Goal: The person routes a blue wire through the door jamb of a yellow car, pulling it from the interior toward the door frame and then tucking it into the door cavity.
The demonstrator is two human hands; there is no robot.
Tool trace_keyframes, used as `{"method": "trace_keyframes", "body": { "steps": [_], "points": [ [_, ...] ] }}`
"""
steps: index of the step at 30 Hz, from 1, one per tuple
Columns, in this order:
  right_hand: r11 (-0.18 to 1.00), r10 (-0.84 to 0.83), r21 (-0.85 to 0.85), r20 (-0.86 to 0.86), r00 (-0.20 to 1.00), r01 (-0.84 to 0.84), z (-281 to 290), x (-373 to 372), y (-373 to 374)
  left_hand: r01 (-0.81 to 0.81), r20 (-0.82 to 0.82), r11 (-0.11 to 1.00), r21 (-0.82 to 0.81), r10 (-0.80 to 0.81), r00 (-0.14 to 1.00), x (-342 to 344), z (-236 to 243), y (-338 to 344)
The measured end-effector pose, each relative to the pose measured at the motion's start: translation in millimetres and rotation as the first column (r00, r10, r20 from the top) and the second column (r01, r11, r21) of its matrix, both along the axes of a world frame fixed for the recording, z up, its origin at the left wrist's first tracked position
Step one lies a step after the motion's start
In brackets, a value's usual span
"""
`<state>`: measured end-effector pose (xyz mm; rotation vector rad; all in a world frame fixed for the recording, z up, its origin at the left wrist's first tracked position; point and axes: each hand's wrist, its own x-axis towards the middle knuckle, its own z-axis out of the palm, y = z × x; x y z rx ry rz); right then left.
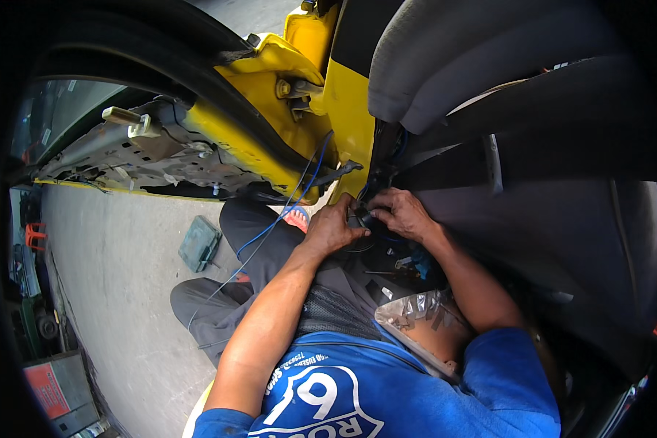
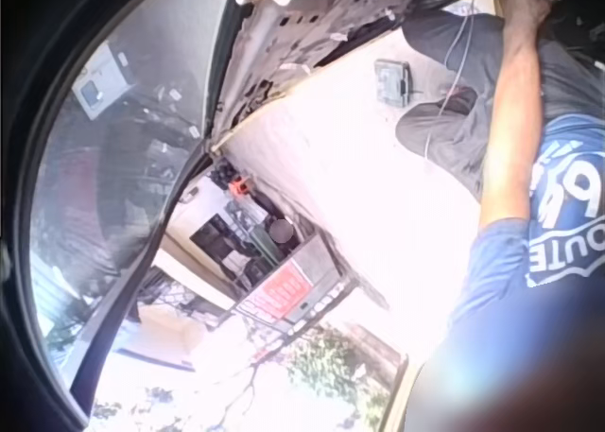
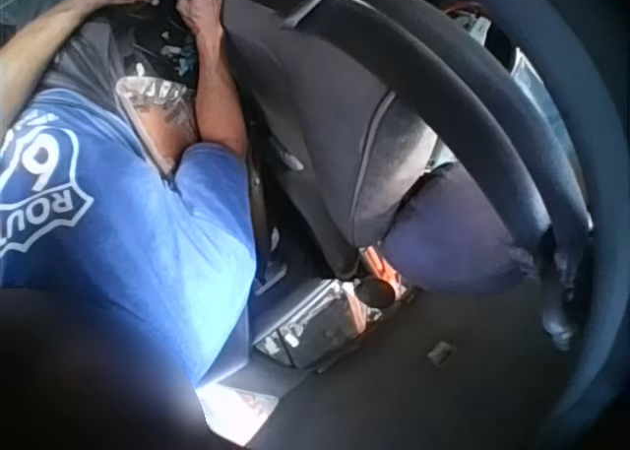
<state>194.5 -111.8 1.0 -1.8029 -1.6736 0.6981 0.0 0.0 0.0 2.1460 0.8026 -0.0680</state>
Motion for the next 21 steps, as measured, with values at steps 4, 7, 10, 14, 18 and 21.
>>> {"method": "trace_keyframes", "body": {
  "steps": [4, 7, 10, 14, 18, 21],
  "points": [
    [0.998, 0.064, 0.028, 0.016, 0.998, -0.064, -4.7, -0.6, 4.3, 0.017, -0.042, 0.995, 0.098, -0.013, 0.999, -2.6, -7.2, -0.2],
    [0.994, 0.096, 0.038, 0.056, 0.994, -0.098, -7.0, 0.6, 4.3, 0.052, -0.076, 0.986, 0.160, -0.040, 0.996, 1.9, -14.2, -1.3],
    [0.994, 0.090, 0.059, 0.080, 0.993, -0.095, -9.6, -2.5, 3.9, 0.051, -0.120, 0.986, 0.161, -0.032, 0.992, 6.1, -18.7, -3.4],
    [0.988, 0.116, 0.090, 0.071, 0.991, -0.122, -7.9, 0.3, 7.9, -0.030, -0.134, 0.982, 0.187, 0.056, 0.989, 12.0, -25.8, -9.0],
    [0.988, 0.092, 0.119, 0.044, 0.995, -0.097, -6.0, 0.8, 9.1, -0.102, -0.070, 0.992, -0.071, 0.098, 0.993, 14.1, -30.1, -11.3],
    [0.993, 0.061, 0.103, -0.016, 0.998, -0.060, -2.2, 1.1, 5.2, -0.085, 0.057, 0.640, -0.764, 0.198, 0.978, 11.6, -32.2, 5.3]
  ]
}}
